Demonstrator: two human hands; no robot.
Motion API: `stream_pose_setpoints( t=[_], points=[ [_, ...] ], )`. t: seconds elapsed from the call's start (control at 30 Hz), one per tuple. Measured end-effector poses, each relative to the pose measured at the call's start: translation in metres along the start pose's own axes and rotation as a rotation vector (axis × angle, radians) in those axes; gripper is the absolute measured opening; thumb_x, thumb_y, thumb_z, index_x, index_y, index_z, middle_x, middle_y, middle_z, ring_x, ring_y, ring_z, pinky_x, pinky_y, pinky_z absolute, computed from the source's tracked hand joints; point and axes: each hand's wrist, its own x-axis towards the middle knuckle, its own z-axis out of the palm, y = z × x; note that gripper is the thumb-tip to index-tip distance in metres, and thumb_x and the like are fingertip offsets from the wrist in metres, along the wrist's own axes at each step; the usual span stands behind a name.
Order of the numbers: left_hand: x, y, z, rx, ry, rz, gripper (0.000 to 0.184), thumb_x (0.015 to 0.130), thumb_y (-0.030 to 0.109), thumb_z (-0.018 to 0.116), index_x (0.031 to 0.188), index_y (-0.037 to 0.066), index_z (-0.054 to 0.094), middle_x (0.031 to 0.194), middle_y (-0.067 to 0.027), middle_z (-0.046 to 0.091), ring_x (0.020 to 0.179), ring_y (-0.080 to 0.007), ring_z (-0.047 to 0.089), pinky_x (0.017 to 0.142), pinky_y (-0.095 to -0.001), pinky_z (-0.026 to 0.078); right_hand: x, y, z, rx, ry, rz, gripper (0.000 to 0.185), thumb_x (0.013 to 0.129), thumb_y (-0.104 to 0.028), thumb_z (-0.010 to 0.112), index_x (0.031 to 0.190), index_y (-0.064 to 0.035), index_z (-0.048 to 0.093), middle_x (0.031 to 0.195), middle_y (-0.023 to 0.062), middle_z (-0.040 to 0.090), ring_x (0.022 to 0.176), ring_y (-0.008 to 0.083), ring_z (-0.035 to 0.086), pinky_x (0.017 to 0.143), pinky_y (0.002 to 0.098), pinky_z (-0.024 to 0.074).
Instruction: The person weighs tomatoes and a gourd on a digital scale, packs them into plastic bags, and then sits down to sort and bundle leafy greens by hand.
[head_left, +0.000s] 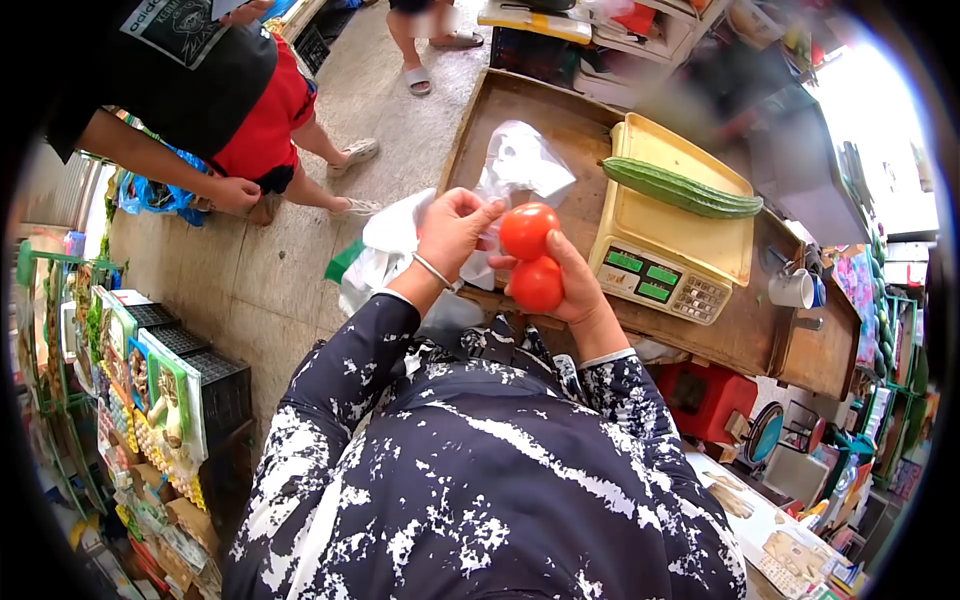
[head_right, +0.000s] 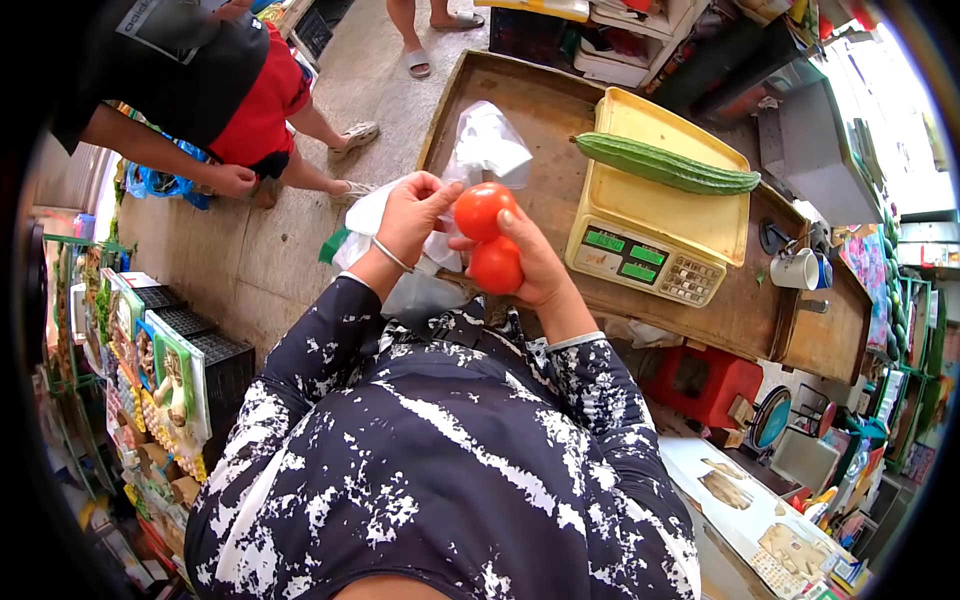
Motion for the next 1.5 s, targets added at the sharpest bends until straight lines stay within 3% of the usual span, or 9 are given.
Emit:
stream_pose_setpoints(
  t=[0.23,0.4,0.43,0.57,0.63,0.73,0.97,1.1,1.5],
  points=[
    [0.002,-0.009,-0.037,-0.161,-0.054,-0.028,0.019,0.078,0.013,0.062,0.071,0.008,0.045,0.062,-0.0008,0.052,0.051,-0.0084,0.052,0.045,-0.0204,0.045,0.004,-0.001,-0.013,0.184,0.042,0.012,0.057,0.080,-0.050,0.049,0.110,-0.0022,0.042,0.090,0.0136,0.055,0.079,0.0219,0.057,0.060,0.0360,0.0526],
    [0.003,-0.018,-0.140,0.987,0.377,0.558,0.024,0.070,0.014,0.067,0.065,0.003,0.047,0.051,-0.0088,0.050,0.047,-0.0246,0.052,0.047,-0.0322,0.042,-0.016,-0.039,-0.024,0.196,0.101,-0.200,0.056,0.080,-0.049,0.050,0.109,-0.0022,0.043,0.090,0.0113,0.053,0.078,0.0204,0.055,0.059,0.0389,0.0527],
    [0.006,-0.027,-0.158,0.988,0.448,0.264,0.020,0.068,0.012,0.067,0.075,0.006,0.049,0.068,-0.0098,0.056,0.063,-0.0248,0.057,0.057,-0.0336,0.044,-0.016,-0.041,-0.027,0.179,0.115,-0.227,0.055,0.080,-0.049,0.049,0.109,-0.0021,0.043,0.090,0.0110,0.053,0.078,0.0203,0.055,0.059,0.0389,0.0526],
    [-0.003,-0.011,-0.112,1.467,0.311,0.707,0.064,0.065,0.009,0.065,0.122,0.019,0.037,0.119,-0.0110,0.041,0.105,-0.0228,0.045,0.080,-0.0348,0.037,-0.006,-0.036,-0.028,0.128,0.122,-0.233,0.056,0.082,-0.051,0.045,0.111,-0.0039,0.042,0.094,0.0118,0.052,0.080,0.0204,0.054,0.062,0.0419,0.0507],
    [-0.013,0.005,-0.059,1.374,0.198,0.923,0.065,0.067,0.013,0.064,0.125,0.021,0.036,0.107,-0.0104,0.053,0.094,-0.0213,0.052,0.080,-0.0343,0.037,-0.002,-0.032,-0.024,0.112,0.100,-0.189,0.055,0.081,-0.049,0.047,0.112,-0.0043,0.042,0.095,0.0117,0.052,0.080,0.0209,0.055,0.061,0.0410,0.0512],
    [0.024,-0.026,-0.070,0.845,-0.006,0.331,0.025,0.071,0.019,0.060,0.095,0.012,0.059,0.068,-0.0134,0.059,0.065,-0.0286,0.058,0.064,-0.0354,0.044,-0.001,-0.030,-0.022,0.005,0.213,-0.159,0.052,0.081,-0.045,0.051,0.113,-0.0052,0.041,0.097,0.0116,0.051,0.082,0.0219,0.056,0.058,0.0385,0.0523],
    [0.042,-0.024,-0.064,0.547,0.282,0.229,0.014,0.072,0.014,0.056,0.079,0.003,0.056,0.067,-0.0145,0.058,0.060,-0.0247,0.057,0.057,-0.0346,0.044,-0.024,-0.034,0.001,-0.250,0.391,-0.363,0.053,0.081,-0.042,0.053,0.117,-0.0054,0.039,0.104,0.0123,0.050,0.083,0.0245,0.057,0.058,0.0353,0.0532],
    [0.038,-0.026,-0.031,0.073,0.278,0.107,0.012,0.071,0.010,0.054,0.080,0.002,0.056,0.064,-0.0118,0.058,0.062,-0.0243,0.057,0.058,-0.0314,0.045,0.004,-0.006,0.036,0.078,0.074,0.074,0.054,0.082,-0.048,0.047,0.116,-0.0067,0.040,0.106,0.0156,0.050,0.074,0.0252,0.057,0.057,0.0417,0.0513],
    [-0.045,-0.088,-0.054,0.374,0.305,0.473,0.036,0.076,0.017,0.061,0.108,0.004,0.052,0.104,-0.0091,0.052,0.093,-0.0181,0.052,0.079,-0.0277,0.044,0.229,-0.008,-0.044,-0.100,0.697,0.187,0.030,0.083,-0.026,0.047,0.102,-0.0031,0.051,0.093,0.0103,0.056,0.083,0.0219,0.054,0.068,0.0358,0.0470]
  ],
)
